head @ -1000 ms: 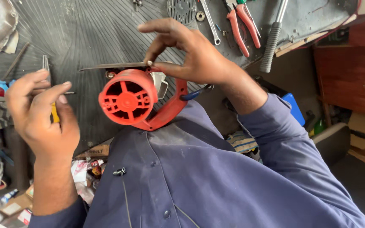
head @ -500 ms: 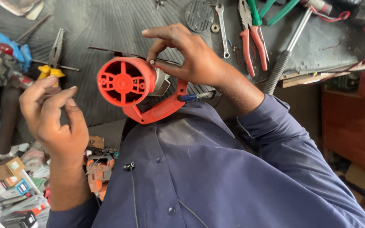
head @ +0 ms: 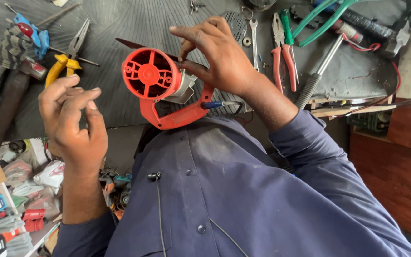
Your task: The person disassembles a red plastic housing and a metal casing, then uses an angle grinder to smooth a small metal pin. They apply red grease to the pin and insert it into the housing, followed by applying green grease to the interior of the housing.
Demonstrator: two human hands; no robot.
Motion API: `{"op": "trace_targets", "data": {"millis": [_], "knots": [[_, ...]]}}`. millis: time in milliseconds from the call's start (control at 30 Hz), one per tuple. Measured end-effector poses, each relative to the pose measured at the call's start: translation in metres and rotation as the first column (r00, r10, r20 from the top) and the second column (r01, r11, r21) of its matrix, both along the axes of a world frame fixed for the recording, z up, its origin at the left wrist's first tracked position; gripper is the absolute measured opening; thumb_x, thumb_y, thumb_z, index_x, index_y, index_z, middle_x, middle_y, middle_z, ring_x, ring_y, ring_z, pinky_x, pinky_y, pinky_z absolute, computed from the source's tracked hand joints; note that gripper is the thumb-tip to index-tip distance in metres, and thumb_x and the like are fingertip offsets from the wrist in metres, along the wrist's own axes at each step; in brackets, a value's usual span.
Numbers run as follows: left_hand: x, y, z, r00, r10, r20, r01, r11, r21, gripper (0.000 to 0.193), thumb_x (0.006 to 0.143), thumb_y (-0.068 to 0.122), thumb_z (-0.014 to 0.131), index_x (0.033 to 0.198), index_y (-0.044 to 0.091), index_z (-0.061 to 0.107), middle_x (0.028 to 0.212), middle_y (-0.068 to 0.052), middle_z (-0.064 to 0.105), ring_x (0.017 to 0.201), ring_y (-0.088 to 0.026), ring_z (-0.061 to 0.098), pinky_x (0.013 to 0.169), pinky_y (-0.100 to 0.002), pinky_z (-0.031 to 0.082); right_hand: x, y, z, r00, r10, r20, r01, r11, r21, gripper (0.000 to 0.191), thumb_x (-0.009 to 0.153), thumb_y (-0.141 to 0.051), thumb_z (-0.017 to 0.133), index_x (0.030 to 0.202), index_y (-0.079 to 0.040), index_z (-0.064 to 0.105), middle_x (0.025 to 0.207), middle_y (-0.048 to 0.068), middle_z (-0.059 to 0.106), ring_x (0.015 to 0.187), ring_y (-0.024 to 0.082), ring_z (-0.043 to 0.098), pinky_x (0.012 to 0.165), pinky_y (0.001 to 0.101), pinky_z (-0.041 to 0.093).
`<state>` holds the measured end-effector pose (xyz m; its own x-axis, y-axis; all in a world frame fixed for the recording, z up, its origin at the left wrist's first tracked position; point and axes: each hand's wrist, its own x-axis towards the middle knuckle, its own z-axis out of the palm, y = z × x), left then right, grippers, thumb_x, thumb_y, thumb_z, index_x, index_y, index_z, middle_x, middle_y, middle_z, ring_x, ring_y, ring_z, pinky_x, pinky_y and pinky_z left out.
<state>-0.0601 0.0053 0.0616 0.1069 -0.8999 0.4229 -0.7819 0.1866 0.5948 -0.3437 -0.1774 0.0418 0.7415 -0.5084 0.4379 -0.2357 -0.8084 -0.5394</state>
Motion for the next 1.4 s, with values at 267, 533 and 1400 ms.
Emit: {"op": "trace_targets", "data": {"millis": [267, 533, 1400], "knots": [[0.003, 0.007, -0.004, 1.0, 0.002, 0.017, -0.002, 1.0, -0.008, 0.02, 0.103, -0.012, 0.063, 0.118, 0.001, 0.069, 0.139, -0.014, 0.052, 0.111, -0.026, 0.061, 0.098, -0.034, 0.055, -0.013, 0.013, 0.001, 0.982, -0.113, 0.148, 0.079, 0.973, 0.218, 0.059, 0.094, -0.001, 0.083, 0.144, -0.007, 0.053, 0.131, 0.007, 0.062, 0.124, 0.026, 0.064, 0.113, 0.0377, 0.05], [-0.021, 0.003, -0.02, 0.999, -0.028, 0.041, 0.025, 0.997, 0.069, 0.02, 0.098, -0.004, 0.07, 0.116, 0.005, 0.071, 0.133, -0.012, 0.06, 0.119, -0.029, 0.063, 0.104, -0.039, 0.053, -0.031, 0.024, -0.015, 0.963, -0.207, 0.175, 0.135, 0.925, 0.355, 0.027, 0.094, 0.007, 0.074, 0.119, -0.001, 0.066, 0.117, 0.011, 0.067, 0.112, 0.025, 0.067, 0.101, 0.0348, 0.054], [-0.055, 0.002, -0.03, 0.982, 0.147, -0.122, -0.157, 0.984, -0.079, 0.027, 0.079, 0.013, 0.09, 0.093, 0.008, 0.067, 0.11, -0.006, 0.065, 0.1, -0.028, 0.065, 0.083, -0.039, 0.054, -0.03, 0.049, -0.042, 0.931, -0.316, 0.184, 0.152, 0.792, 0.592, 0.02, 0.101, 0.007, 0.067, 0.12, 0.001, 0.062, 0.119, 0.007, 0.062, 0.113, 0.016, 0.064, 0.104, 0.0298, 0.052]]}}
